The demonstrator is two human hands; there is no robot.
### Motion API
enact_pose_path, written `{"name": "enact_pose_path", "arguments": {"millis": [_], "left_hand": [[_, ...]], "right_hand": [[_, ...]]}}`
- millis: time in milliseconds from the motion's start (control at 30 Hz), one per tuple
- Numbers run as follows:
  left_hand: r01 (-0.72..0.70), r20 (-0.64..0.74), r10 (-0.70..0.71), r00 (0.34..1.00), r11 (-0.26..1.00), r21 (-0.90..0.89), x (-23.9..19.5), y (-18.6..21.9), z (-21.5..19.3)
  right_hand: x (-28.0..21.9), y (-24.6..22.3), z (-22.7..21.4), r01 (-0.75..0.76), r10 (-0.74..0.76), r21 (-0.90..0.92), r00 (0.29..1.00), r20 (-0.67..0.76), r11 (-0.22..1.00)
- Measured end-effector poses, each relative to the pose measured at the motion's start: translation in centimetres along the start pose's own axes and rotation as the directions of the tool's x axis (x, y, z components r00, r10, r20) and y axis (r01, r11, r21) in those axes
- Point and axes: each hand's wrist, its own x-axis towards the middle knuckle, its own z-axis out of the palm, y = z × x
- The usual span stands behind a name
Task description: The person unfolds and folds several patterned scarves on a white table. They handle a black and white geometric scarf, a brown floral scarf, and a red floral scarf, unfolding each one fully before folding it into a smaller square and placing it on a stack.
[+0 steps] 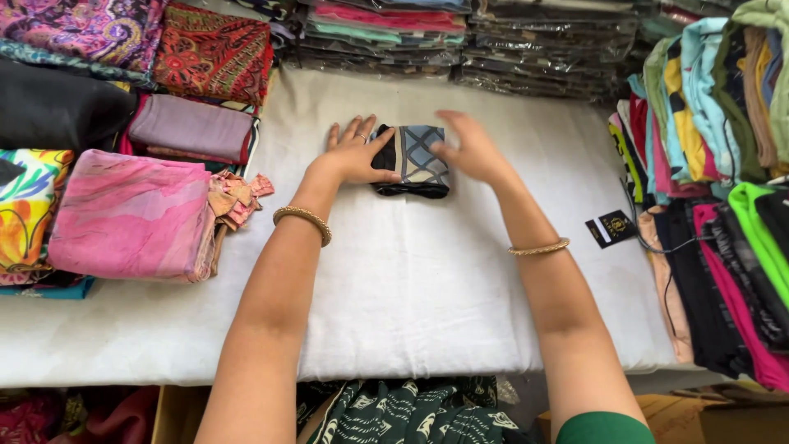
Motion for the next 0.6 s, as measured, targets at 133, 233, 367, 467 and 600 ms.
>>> {"name": "enact_pose_path", "arguments": {"millis": [133, 233, 367, 467, 600], "left_hand": [[0.022, 0.029, -0.022, 0.999, 1.0, -0.007, -0.1, 0.4, -0.3], [0.037, 0.039, -0.037, 0.999, 0.999, -0.001, -0.1, 0.5, -0.5], [0.06, 0.041, -0.06, 0.997, 0.998, 0.0, 0.1, 0.4, -0.3], [0.057, 0.007, -0.057, 0.998, 0.998, -0.016, 0.5, 0.2, -0.6], [-0.053, -0.289, 0.018, 0.957, 0.992, -0.114, 1.9, 0.4, -1.0]], "right_hand": [[-0.5, -1.0, -1.6, -0.543, 0.551, 0.187, 0.834, 0.014, 0.818], [-0.4, -0.3, 0.3, -0.637, 0.614, 0.109, 0.767, 0.186, 0.763], [-0.1, 0.6, 3.1, -0.47, 0.468, 0.026, 0.882, 0.057, 0.883], [0.0, -1.4, 2.6, -0.487, 0.483, 0.2, 0.873, 0.071, 0.85], [-0.1, -2.3, 2.4, -0.51, 0.519, 0.433, 0.848, 0.109, 0.743]]}}
